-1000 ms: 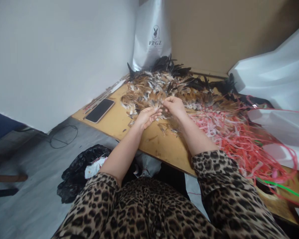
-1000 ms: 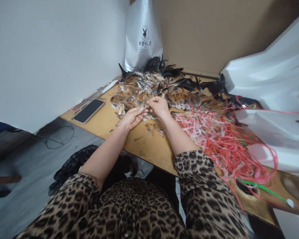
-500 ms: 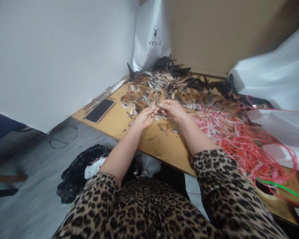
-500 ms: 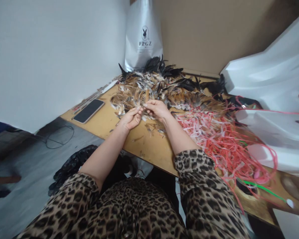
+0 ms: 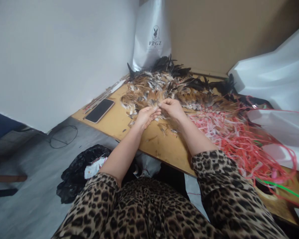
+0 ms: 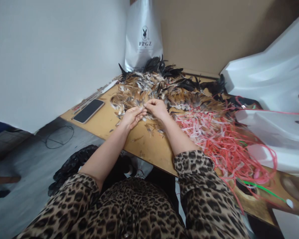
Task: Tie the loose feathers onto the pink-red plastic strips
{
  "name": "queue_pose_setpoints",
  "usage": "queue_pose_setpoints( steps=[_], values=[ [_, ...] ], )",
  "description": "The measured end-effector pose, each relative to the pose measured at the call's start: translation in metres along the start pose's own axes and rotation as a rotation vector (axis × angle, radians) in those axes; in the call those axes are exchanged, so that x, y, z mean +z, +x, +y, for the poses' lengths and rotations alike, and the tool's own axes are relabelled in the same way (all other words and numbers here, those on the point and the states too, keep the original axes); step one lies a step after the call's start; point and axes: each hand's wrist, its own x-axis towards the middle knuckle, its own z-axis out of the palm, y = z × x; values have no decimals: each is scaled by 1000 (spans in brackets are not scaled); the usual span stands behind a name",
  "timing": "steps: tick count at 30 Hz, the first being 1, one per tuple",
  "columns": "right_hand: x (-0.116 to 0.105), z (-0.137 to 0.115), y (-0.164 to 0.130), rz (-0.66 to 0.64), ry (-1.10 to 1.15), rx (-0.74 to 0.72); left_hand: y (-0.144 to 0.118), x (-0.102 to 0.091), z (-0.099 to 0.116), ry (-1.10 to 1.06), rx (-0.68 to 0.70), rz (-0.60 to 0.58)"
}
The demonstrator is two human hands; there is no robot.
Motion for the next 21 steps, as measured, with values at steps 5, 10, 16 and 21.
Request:
queue_pose_setpoints(
  steps=[5,10,16,21],
  values=[
    [2,2,0,24,0,-13,1,0,-2,24,32,5],
    [4,5,0,40,-8,-23,2,1,-3,78,51,37],
    [6,11,2,39,33,-1,1,2,-3,100,59,35],
    [4,12,3,0,77,33,1,3,-2,158,74,61]
  ],
)
